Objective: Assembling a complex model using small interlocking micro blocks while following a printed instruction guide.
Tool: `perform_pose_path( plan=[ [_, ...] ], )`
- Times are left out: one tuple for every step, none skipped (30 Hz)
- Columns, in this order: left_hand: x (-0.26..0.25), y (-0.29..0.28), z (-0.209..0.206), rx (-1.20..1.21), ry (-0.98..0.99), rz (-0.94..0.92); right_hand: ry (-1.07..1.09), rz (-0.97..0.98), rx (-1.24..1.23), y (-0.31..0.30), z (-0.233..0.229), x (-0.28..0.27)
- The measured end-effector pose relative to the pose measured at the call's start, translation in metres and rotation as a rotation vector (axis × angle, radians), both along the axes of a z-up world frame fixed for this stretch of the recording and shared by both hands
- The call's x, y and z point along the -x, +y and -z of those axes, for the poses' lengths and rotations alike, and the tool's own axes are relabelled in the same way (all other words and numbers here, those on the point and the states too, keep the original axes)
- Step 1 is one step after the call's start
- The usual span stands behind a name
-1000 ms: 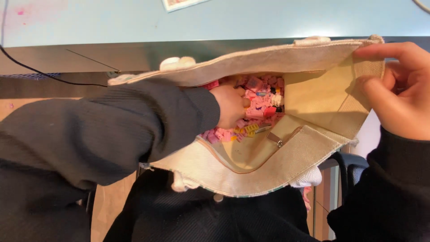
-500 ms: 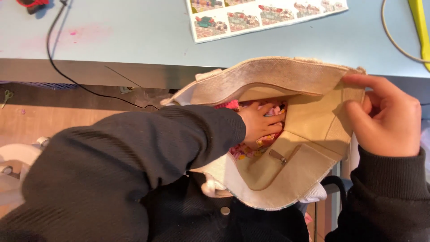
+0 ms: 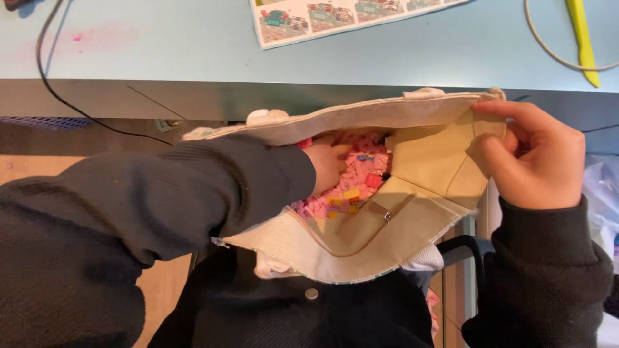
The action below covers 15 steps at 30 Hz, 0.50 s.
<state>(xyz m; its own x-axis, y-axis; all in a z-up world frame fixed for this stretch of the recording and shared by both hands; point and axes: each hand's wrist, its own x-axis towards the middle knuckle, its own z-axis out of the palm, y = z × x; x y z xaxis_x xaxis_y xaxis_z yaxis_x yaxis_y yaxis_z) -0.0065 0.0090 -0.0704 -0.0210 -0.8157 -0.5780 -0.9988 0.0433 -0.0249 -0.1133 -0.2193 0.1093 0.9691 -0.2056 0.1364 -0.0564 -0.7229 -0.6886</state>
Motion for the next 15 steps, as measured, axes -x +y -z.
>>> perform_pose_path(
  plan=[
    [0.001, -0.002, -0.007, -0.098, -0.011, 0.011, -0.009, -0.007, 0.006, -0.002, 0.000, 0.001],
    [0.002, -0.001, -0.013, -0.200, -0.020, 0.020, -0.015, -0.017, 0.008, -0.003, 0.002, 0.001],
    [0.001, -0.003, -0.019, -0.197, -0.014, 0.026, -0.008, -0.012, 0.012, -0.003, 0.001, 0.003],
    [0.000, -0.003, -0.026, -0.273, 0.025, -0.020, -0.008, -0.006, 0.000, -0.003, 0.002, 0.004],
    [-0.002, -0.004, -0.032, -0.349, 0.063, -0.065, -0.007, 0.001, -0.011, -0.003, 0.003, 0.005],
    [-0.004, -0.004, -0.042, -0.348, 0.068, -0.062, -0.002, 0.003, -0.010, -0.003, 0.001, 0.005],
    [-0.006, -0.003, -0.052, -0.330, 0.143, -0.190, 0.002, -0.006, -0.018, -0.002, -0.001, 0.006],
    [-0.008, -0.002, -0.062, -0.311, 0.218, -0.319, 0.006, -0.016, -0.027, -0.001, -0.003, 0.006],
    [-0.008, -0.003, -0.056, -0.312, 0.222, -0.316, 0.011, -0.015, -0.026, -0.003, -0.004, 0.008],
    [-0.010, -0.004, -0.051, -0.267, 0.231, -0.308, 0.034, -0.025, 0.000, -0.004, -0.005, 0.009],
    [-0.011, -0.004, -0.047, -0.222, 0.240, -0.300, 0.057, -0.035, 0.027, -0.004, -0.007, 0.009],
    [-0.013, -0.005, -0.046, -0.225, 0.242, -0.297, 0.059, -0.032, 0.025, -0.004, -0.010, 0.011],
    [-0.015, -0.006, -0.046, -0.219, 0.185, -0.267, 0.100, -0.039, 0.111, -0.003, -0.013, 0.013],
    [-0.016, -0.008, -0.045, -0.211, 0.131, -0.236, 0.144, -0.046, 0.199, -0.003, -0.017, 0.015],
    [-0.018, -0.009, -0.041, -0.211, 0.135, -0.232, 0.149, -0.043, 0.199, -0.001, -0.018, 0.018]
  ],
)
